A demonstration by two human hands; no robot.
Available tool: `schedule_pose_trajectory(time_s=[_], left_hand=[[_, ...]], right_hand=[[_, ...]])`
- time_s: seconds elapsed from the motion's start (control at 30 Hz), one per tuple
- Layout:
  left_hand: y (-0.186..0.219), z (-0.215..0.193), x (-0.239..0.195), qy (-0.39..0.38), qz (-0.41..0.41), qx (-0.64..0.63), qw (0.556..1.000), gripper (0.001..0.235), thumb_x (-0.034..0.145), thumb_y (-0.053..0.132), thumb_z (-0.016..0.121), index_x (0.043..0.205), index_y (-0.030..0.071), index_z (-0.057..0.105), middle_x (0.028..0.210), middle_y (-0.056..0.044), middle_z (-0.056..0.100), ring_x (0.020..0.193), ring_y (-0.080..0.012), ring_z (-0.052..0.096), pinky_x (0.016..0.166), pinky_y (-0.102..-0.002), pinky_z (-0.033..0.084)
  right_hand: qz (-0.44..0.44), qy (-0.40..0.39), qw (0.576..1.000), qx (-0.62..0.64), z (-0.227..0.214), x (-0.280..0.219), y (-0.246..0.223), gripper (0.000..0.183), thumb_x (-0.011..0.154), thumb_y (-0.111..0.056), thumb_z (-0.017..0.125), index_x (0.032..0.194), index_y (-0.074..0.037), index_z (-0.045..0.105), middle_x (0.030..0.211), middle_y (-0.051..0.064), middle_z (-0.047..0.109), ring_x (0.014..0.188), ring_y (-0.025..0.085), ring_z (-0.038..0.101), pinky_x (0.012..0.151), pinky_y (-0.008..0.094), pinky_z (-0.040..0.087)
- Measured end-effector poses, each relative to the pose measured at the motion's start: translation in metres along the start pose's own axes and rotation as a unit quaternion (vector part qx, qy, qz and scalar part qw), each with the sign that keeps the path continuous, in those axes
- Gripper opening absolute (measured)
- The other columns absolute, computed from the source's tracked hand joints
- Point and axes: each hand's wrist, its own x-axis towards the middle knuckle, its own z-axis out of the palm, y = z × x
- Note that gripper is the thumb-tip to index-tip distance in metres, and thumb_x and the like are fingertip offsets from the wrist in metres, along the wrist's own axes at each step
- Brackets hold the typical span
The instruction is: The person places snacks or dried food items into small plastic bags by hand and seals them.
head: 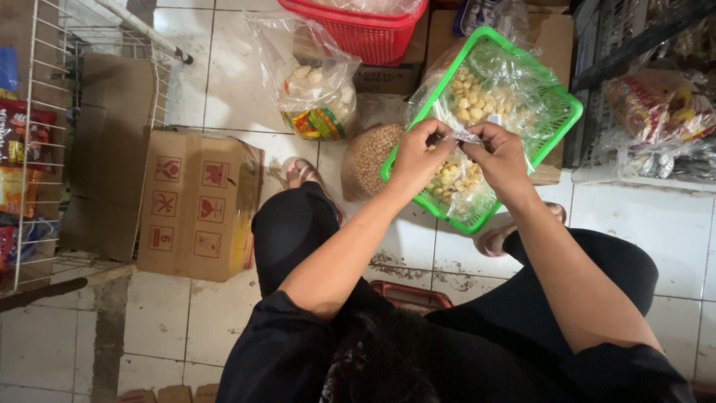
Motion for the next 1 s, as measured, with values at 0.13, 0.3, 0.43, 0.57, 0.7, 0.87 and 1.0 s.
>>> schedule_pose_trajectory(time_s=[0.13, 0.3, 0.43, 0.57, 0.7, 0.87, 1.0], left_hand=[[0.002, -0.003, 0.000, -0.031, -0.017, -0.006, 0.999, 0.013, 0.087, 0.008, 0.073, 0.090, 0.000, 0.064, 0.087, -0.007, 0.066, 0.081, -0.0148, 0.064, 0.077, -0.030, 0.052], [0.005, 0.000, -0.002, -0.076, 0.002, 0.054, 0.996, 0.015, 0.086, 0.011, 0.077, 0.090, 0.000, 0.066, 0.087, -0.008, 0.067, 0.083, -0.0177, 0.064, 0.078, -0.033, 0.051], [0.003, 0.004, -0.004, -0.138, 0.055, 0.052, 0.988, 0.017, 0.087, 0.013, 0.078, 0.094, 0.001, 0.070, 0.090, -0.008, 0.066, 0.086, -0.0183, 0.063, 0.080, -0.035, 0.051], [-0.002, 0.007, -0.006, -0.202, -0.002, 0.000, 0.979, 0.018, 0.092, 0.016, 0.075, 0.102, 0.002, 0.070, 0.092, -0.005, 0.067, 0.085, -0.0125, 0.062, 0.078, -0.030, 0.052], [-0.012, 0.009, -0.007, -0.225, -0.102, -0.223, 0.943, 0.025, 0.097, 0.018, 0.068, 0.117, 0.003, 0.064, 0.103, 0.002, 0.068, 0.096, -0.0050, 0.061, 0.084, -0.024, 0.052], [-0.019, 0.014, -0.008, -0.206, -0.064, -0.133, 0.967, 0.029, 0.095, 0.018, 0.079, 0.103, -0.001, 0.059, 0.090, 0.000, 0.059, 0.084, -0.0082, 0.054, 0.074, -0.028, 0.048], [0.006, 0.010, -0.009, -0.081, -0.044, 0.038, 0.995, 0.019, 0.088, 0.010, 0.072, 0.104, 0.005, 0.063, 0.082, -0.002, 0.063, 0.073, -0.0122, 0.059, 0.067, -0.031, 0.050]], right_hand=[[0.004, -0.007, 1.000, 0.014, -0.004, 0.002, 0.003, 0.014, 0.094, 0.003, 0.067, 0.108, 0.000, 0.068, 0.095, 0.000, 0.069, 0.082, 0.005, 0.060, 0.072, 0.020, 0.047], [0.006, 0.006, 0.999, 0.034, -0.010, 0.005, 0.006, 0.012, 0.096, 0.002, 0.065, 0.108, -0.001, 0.068, 0.096, 0.001, 0.071, 0.084, 0.007, 0.066, 0.072, 0.020, 0.051], [-0.038, 0.023, 0.997, -0.059, -0.009, 0.006, 0.006, 0.019, 0.091, 0.007, 0.062, 0.108, 0.002, 0.068, 0.096, 0.003, 0.071, 0.084, 0.008, 0.066, 0.074, 0.023, 0.054], [-0.069, 0.040, 0.987, -0.142, -0.008, 0.004, -0.001, 0.022, 0.088, 0.012, 0.059, 0.108, 0.004, 0.065, 0.095, 0.006, 0.069, 0.085, 0.010, 0.064, 0.072, 0.025, 0.053], [-0.047, 0.056, 0.985, -0.158, -0.003, 0.000, -0.010, 0.017, 0.096, 0.008, 0.060, 0.111, 0.001, 0.065, 0.092, 0.004, 0.068, 0.079, 0.010, 0.065, 0.069, 0.025, 0.054], [-0.124, 0.058, 0.981, -0.140, -0.002, 0.003, -0.007, 0.033, 0.087, 0.014, 0.054, 0.116, 0.002, 0.067, 0.102, 0.006, 0.070, 0.094, 0.010, 0.065, 0.083, 0.024, 0.053], [-0.086, 0.058, 0.981, -0.162, -0.003, 0.004, -0.005, 0.016, 0.098, 0.004, 0.065, 0.113, 0.000, 0.071, 0.096, 0.004, 0.071, 0.085, 0.009, 0.062, 0.077, 0.023, 0.050]])
